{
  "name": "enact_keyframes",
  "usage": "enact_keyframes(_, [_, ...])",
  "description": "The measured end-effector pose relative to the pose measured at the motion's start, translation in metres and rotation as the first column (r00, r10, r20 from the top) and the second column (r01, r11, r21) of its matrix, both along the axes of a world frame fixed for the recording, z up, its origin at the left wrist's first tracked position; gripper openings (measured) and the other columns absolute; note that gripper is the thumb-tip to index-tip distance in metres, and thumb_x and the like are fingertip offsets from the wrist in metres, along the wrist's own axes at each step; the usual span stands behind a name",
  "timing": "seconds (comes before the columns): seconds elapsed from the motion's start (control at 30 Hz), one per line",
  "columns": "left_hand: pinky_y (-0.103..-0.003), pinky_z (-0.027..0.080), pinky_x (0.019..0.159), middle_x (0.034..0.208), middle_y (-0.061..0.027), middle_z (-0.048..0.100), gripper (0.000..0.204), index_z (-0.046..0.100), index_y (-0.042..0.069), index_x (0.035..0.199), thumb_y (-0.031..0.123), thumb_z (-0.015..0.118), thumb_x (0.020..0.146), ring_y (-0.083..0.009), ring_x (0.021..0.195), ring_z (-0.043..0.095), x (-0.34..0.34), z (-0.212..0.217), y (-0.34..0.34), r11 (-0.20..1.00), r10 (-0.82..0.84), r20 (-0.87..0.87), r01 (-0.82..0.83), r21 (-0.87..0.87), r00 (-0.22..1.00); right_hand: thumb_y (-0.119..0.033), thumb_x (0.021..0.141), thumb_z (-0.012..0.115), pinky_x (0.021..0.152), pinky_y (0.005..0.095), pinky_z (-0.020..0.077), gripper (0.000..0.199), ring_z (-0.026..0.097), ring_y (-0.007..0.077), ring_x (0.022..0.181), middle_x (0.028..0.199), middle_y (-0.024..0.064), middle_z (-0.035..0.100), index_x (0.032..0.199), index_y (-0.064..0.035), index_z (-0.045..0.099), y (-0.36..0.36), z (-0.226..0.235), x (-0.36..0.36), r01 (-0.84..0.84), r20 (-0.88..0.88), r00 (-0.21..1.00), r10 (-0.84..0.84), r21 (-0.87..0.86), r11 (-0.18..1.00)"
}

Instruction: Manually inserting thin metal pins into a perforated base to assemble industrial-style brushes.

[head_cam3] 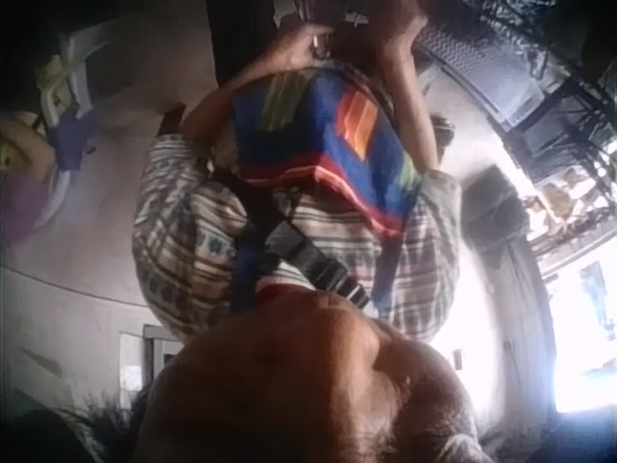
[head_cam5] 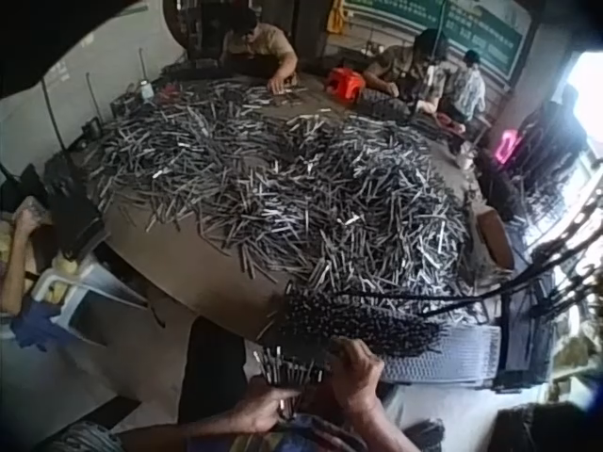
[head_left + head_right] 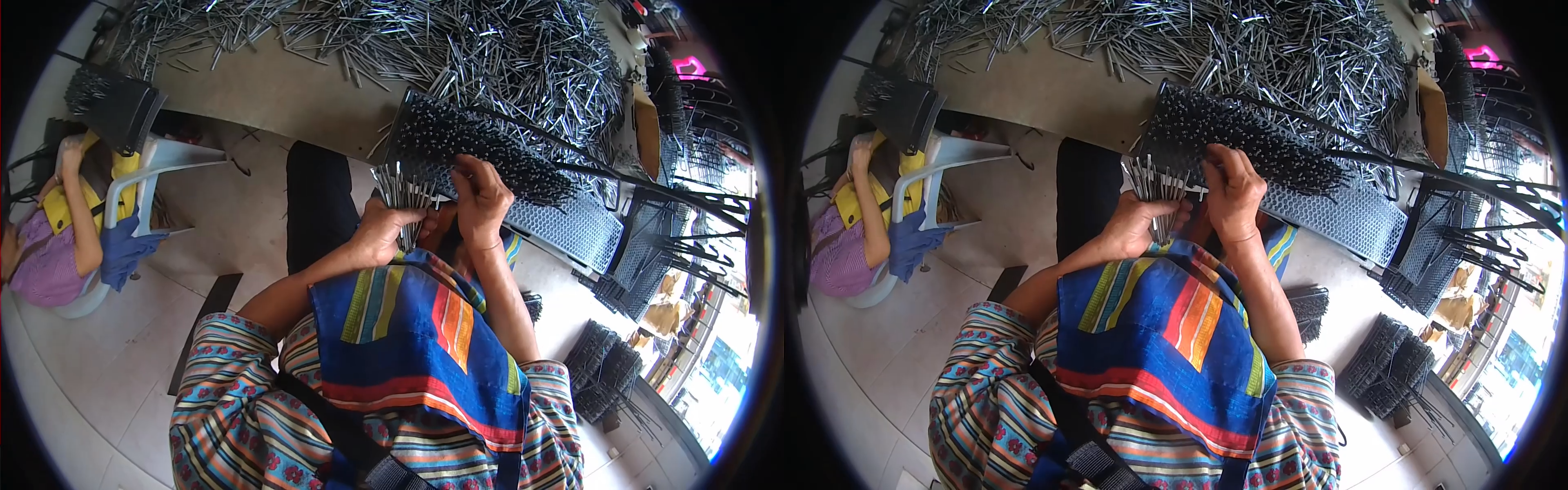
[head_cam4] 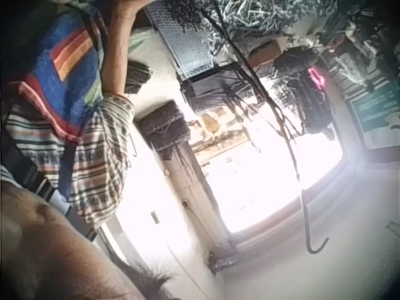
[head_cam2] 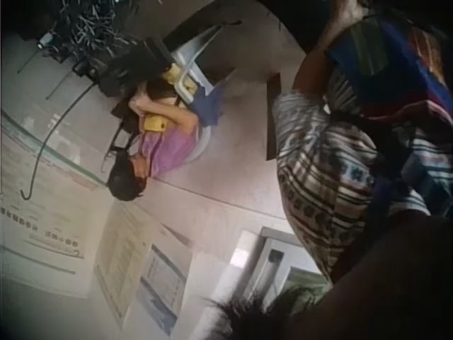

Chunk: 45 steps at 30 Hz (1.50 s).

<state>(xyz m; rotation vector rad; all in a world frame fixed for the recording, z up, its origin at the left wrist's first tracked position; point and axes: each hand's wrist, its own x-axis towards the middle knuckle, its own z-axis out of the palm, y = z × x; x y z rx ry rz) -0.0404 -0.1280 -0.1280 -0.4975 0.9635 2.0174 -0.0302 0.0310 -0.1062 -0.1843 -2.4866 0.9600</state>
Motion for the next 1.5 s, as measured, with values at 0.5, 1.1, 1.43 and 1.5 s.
enact_keyframes(0.5, [-0.032, 0.053, 0.063, 0.084, -0.0142, 0.069, 0.019, 0.065, -0.003, 0.097, -0.008, 0.061, 0.080, -0.0217, 0.071, 0.067, 0.000, -0.002, -0.003, 0.999, -0.031, 0.051, 0.031, 0.010, 0.998, 0.004, 0.080, 0.067, 0.056, 0.0284, 0.0468, 0.021, 0.060, 0.0208, 0.060, 0.074, 0.0101, 0.060, 0.099, -0.0040, 0.070, 0.003, 0.005, -0.011, -0.101, -0.025, 0.995, 0.102, 0.037, 0.994])
enact_keyframes(1.1, [-0.033, 0.055, 0.062, 0.084, -0.0147, 0.068, 0.022, 0.063, -0.005, 0.098, -0.012, 0.060, 0.078, -0.0227, 0.073, 0.067, -0.003, 0.000, 0.002, 0.996, -0.009, 0.034, 0.006, 0.089, 0.999, -0.006, 0.079, 0.066, 0.053, 0.0328, 0.0469, 0.020, 0.061, 0.0236, 0.060, 0.073, 0.0096, 0.059, 0.099, -0.0074, 0.070, 0.003, 0.011, 0.002, -0.091, 0.105, 0.991, 0.078, 0.126, 0.988])
enact_keyframes(1.43, [-0.035, 0.059, 0.067, 0.092, -0.0136, 0.069, 0.020, 0.062, 0.000, 0.105, -0.001, 0.060, 0.086, -0.0235, 0.079, 0.070, 0.007, -0.005, 0.000, 0.993, -0.115, -0.036, 0.115, -0.003, 0.993, 0.000, 0.080, 0.067, 0.046, 0.0190, 0.0314, 0.002, 0.048, 0.0021, 0.055, 0.065, 0.0003, 0.060, 0.080, 0.0000, 0.065, 0.011, 0.003, 0.026, 0.321, 0.440, 0.894, 0.086, -0.762, 0.562])
enact_keyframes(1.5, [-0.035, 0.059, 0.067, 0.093, -0.0138, 0.069, 0.019, 0.062, 0.000, 0.106, 0.001, 0.059, 0.087, -0.0234, 0.079, 0.070, 0.009, -0.004, -0.005, 0.987, -0.146, 0.008, 0.146, -0.061, 0.989, 0.002, 0.080, 0.067, 0.050, 0.0181, 0.0337, 0.002, 0.049, 0.0021, 0.058, 0.066, -0.0005, 0.059, 0.081, -0.0003, 0.066, 0.015, 0.010, 0.025, 0.282, 0.301, 0.951, -0.074, -0.742, 0.608])
